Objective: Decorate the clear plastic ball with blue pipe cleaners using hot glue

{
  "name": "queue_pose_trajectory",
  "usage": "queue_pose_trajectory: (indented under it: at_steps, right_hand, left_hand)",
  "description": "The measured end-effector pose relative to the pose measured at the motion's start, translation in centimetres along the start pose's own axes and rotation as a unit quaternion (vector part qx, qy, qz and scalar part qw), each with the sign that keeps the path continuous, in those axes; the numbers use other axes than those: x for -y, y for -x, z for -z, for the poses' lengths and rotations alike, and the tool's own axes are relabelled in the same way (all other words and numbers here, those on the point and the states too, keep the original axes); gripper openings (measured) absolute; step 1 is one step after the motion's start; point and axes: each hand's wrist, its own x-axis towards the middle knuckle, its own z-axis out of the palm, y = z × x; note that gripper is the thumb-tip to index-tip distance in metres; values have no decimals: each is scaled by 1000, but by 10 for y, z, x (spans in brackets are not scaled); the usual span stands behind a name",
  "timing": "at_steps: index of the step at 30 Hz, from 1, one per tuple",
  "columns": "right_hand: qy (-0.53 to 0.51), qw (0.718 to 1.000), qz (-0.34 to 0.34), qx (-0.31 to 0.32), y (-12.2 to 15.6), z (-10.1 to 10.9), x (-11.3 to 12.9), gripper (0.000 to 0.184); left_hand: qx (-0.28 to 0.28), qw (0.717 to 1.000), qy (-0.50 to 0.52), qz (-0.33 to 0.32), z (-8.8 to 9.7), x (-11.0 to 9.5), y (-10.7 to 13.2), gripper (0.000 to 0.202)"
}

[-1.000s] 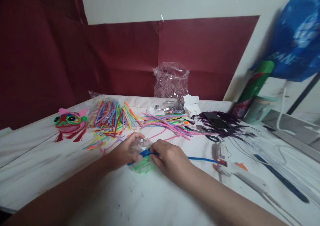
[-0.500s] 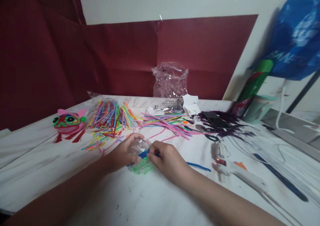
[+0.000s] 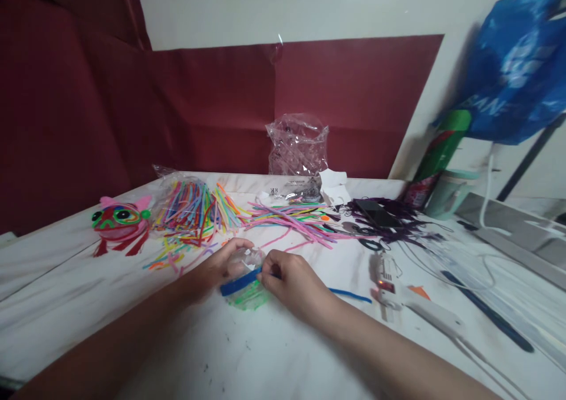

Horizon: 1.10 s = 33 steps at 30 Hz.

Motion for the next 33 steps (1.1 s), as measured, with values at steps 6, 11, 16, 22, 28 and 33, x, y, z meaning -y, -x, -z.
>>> queue_pose_trajectory:
  at_steps: [6, 11, 16, 22, 28, 33]
  right_hand:
    - [-9, 1000, 7, -3, -1, -2, -2, 11]
    - [7, 1000, 5, -3, 0, -2, -1, 10]
    - [6, 1000, 9, -1, 0, -2, -1, 10]
    - [7, 1000, 9, -2, 0, -3, 2, 9]
    - [12, 1000, 0, -3, 0, -5, 3, 9]
    - [7, 1000, -7, -1, -1, -6, 1, 10]
  left_hand:
    - [19, 999, 19, 30, 3, -2, 0, 50]
    - [14, 999, 4, 40, 1, -11, 3, 52]
    - [16, 1000, -6, 22, 0, -10, 2, 56]
    - [6, 999, -39, 23, 0, -9, 1, 56]
    - [-18, 998, -62, 4, -6, -14, 3, 59]
    - [-30, 996, -78, 14, -4, -16, 5, 65]
